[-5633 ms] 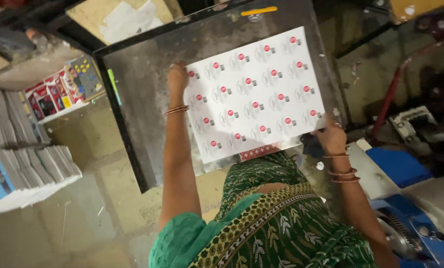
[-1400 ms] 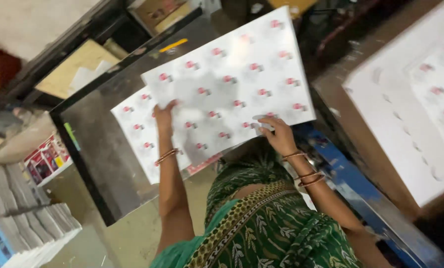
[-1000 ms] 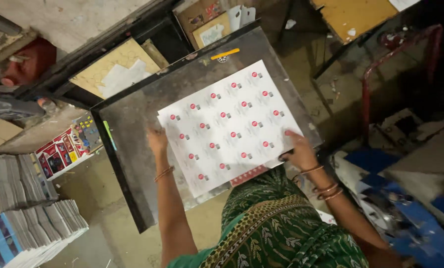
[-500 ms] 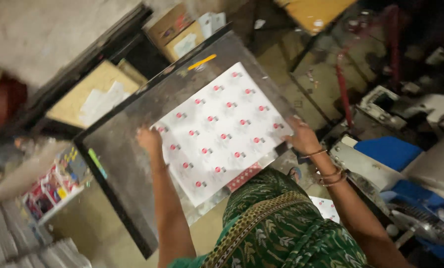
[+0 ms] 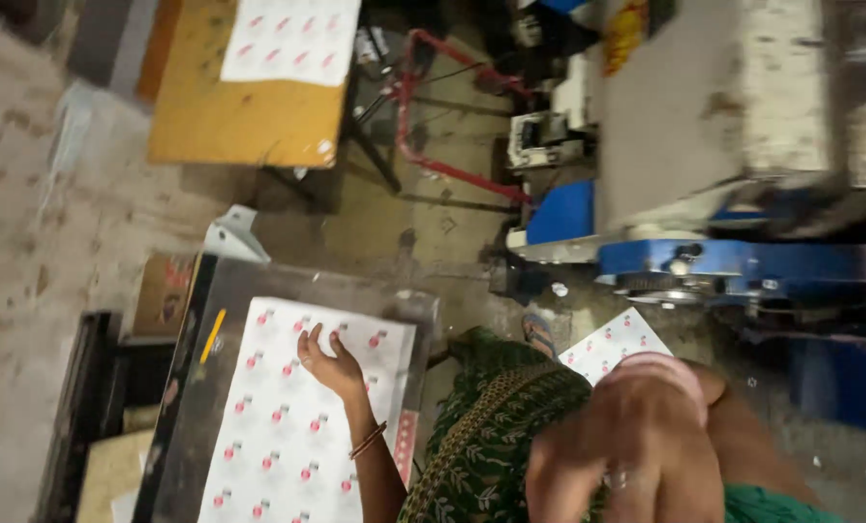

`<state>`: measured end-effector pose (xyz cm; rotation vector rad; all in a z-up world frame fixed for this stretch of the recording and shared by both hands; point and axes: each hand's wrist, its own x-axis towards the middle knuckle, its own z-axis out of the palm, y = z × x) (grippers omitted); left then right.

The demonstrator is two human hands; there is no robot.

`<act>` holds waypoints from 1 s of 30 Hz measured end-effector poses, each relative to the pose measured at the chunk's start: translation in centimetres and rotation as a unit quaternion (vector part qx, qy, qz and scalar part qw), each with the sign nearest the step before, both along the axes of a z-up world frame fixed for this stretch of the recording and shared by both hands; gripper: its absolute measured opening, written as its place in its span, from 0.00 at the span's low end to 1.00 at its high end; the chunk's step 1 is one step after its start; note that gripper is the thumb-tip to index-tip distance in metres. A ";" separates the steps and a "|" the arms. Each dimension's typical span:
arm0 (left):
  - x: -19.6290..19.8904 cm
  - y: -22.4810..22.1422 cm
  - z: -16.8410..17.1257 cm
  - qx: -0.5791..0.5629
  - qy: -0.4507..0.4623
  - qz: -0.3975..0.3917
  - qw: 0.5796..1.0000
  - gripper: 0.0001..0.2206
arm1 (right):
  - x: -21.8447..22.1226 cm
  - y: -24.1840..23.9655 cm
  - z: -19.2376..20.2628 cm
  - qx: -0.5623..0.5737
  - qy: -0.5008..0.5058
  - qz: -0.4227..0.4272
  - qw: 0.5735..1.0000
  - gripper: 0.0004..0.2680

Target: The recorder is feeding printed sheets into a machine and stacking them.

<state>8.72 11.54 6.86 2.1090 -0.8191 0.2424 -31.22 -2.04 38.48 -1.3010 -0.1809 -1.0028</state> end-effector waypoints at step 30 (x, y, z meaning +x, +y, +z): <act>2.0 5.6 -8.5 -0.110 0.276 0.203 0.933 0.19 | 20.9 -1.8 -26.9 -0.338 0.380 0.083 0.857 0.20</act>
